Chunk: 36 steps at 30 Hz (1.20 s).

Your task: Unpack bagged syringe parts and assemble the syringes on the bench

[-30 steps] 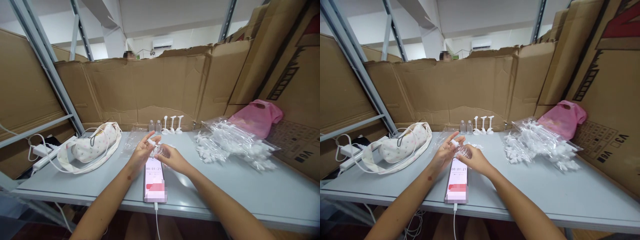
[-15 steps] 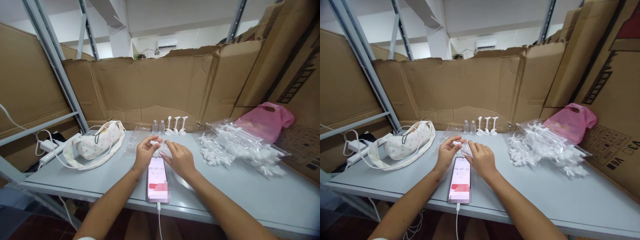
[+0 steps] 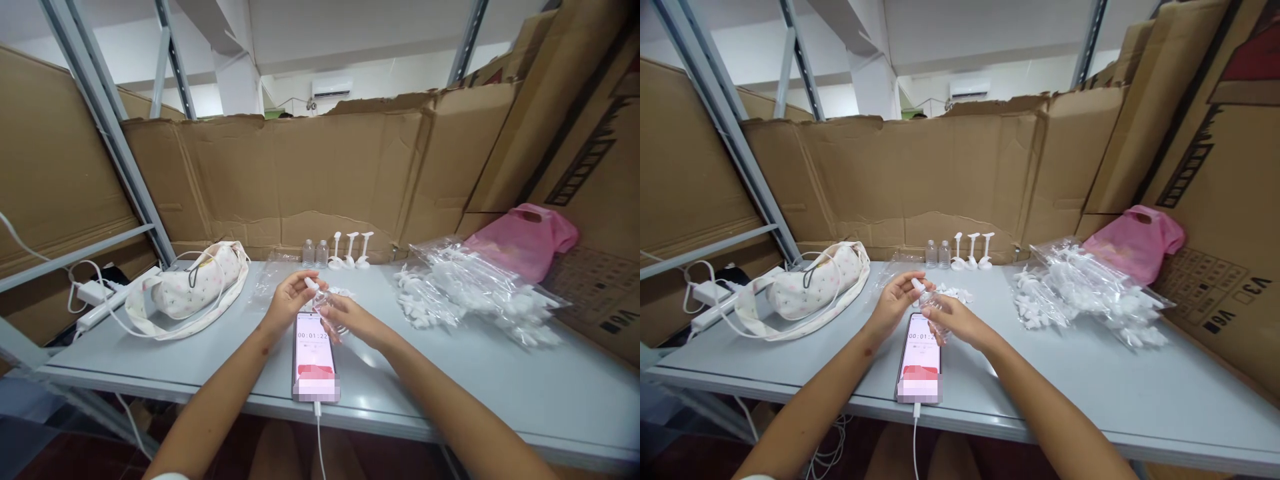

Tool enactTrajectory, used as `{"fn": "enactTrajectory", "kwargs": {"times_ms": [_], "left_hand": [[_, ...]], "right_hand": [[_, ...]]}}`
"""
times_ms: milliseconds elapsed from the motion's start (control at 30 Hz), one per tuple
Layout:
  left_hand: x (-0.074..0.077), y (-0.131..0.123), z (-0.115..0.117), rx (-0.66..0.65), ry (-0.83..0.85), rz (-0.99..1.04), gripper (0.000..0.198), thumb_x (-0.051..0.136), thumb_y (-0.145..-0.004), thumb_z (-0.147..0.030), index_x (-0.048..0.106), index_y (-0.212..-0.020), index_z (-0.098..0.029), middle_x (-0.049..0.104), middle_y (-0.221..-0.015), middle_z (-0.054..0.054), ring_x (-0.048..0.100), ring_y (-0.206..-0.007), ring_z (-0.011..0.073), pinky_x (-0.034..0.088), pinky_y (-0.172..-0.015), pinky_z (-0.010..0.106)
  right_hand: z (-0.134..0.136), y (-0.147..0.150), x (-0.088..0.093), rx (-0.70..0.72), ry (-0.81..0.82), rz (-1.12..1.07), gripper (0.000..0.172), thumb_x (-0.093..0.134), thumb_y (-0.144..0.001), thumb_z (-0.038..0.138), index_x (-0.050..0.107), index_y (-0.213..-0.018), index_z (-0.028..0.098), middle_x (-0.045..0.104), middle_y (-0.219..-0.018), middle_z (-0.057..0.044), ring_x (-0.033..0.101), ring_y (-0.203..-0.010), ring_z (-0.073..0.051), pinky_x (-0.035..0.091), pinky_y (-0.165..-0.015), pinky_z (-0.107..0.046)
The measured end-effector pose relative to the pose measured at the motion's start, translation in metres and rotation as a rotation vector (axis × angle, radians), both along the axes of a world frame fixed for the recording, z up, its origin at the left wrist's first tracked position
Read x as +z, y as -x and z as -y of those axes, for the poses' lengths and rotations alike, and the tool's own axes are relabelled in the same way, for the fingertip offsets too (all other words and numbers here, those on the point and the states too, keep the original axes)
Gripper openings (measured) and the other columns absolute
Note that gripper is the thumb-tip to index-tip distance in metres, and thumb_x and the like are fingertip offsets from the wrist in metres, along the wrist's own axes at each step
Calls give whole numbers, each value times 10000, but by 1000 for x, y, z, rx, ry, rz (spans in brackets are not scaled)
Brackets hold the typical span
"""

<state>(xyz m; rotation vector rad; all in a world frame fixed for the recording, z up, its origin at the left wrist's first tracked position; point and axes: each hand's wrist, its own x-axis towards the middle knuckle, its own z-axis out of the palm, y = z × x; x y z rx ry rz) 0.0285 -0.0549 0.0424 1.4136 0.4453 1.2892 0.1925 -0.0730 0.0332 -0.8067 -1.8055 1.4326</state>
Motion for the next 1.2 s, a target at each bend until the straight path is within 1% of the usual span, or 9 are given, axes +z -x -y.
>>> {"fn": "enactTrajectory", "kwargs": {"times_ms": [167, 400, 600, 700, 833, 900, 1033, 1133, 1200], "left_hand": [[0, -6, -2, 201, 68, -28, 299, 730, -657, -243, 597, -909, -150, 685, -893, 68, 634, -874, 191, 474, -802, 320], [-5, -9, -1, 359, -62, -165, 220, 683, -695, -276, 576, -863, -181, 659, -880, 39, 620, -831, 165, 457, -790, 293], [-5, -6, 0, 519, -241, -377, 129, 623, -746, -315, 635, -808, -203, 639, -829, 17, 572, -760, 159, 414, -768, 270], [-6, -7, -2, 562, -309, -431, 137, 578, -780, -325, 650, -827, -218, 635, -851, 25, 547, -744, 164, 391, -756, 271], [-8, -7, -5, 584, -414, -514, 148, 500, -821, -305, 608, -779, -214, 577, -760, 17, 488, -683, 151, 347, -684, 254], [-9, -6, -5, 626, -437, -589, 196, 450, -836, -282, 546, -682, -206, 497, -638, -11, 427, -610, 133, 308, -630, 243], [-11, -5, -7, 695, -377, -673, 280, 394, -847, -281, 405, -582, -193, 305, -515, -53, 297, -513, 105, 235, -551, 236], [-14, -5, -12, 678, -260, -671, 336, 367, -861, -351, 378, -567, -188, 279, -511, -52, 286, -507, 100, 215, -518, 235], [-16, -4, -16, 643, -185, -694, 389, 353, -866, -419, 383, -556, -186, 304, -505, -46, 307, -504, 102, 219, -507, 237]], "right_hand": [[3, 4, -2, -426, -384, 380, 362, 564, -765, 473, 517, -987, 191, 612, -745, -14, 544, -633, -153, 353, -548, -250], [4, 3, -4, -664, -682, 798, 392, 495, -810, 475, 493, -1094, 204, 665, -888, -70, 607, -721, -204, 324, -562, -256], [0, 5, -10, -727, -848, 952, 372, 464, -849, 435, 499, -1116, 178, 660, -979, -117, 631, -824, -238, 372, -627, -287], [-1, 5, -10, -754, -869, 970, 379, 462, -853, 434, 498, -1126, 174, 652, -997, -131, 627, -848, -243, 379, -650, -297], [0, 4, -10, -672, -811, 925, 369, 496, -828, 453, 509, -1099, 204, 669, -927, -79, 622, -785, -211, 359, -602, -271], [1, 4, -10, -628, -864, 934, 362, 513, -821, 446, 525, -1087, 200, 668, -904, -74, 612, -765, -206, 346, -600, -271], [4, 3, -10, -660, -1114, 1011, 346, 546, -826, 358, 546, -1112, 164, 644, -866, -99, 568, -756, -215, 321, -639, -301], [5, 3, -8, -694, -1267, 1051, 371, 582, -800, 249, 534, -1158, 165, 628, -880, -97, 521, -764, -218, 295, -657, -318], [5, 4, -7, -707, -1305, 1064, 384, 593, -782, 207, 537, -1161, 182, 624, -900, -90, 495, -769, -219, 281, -664, -322]]}}
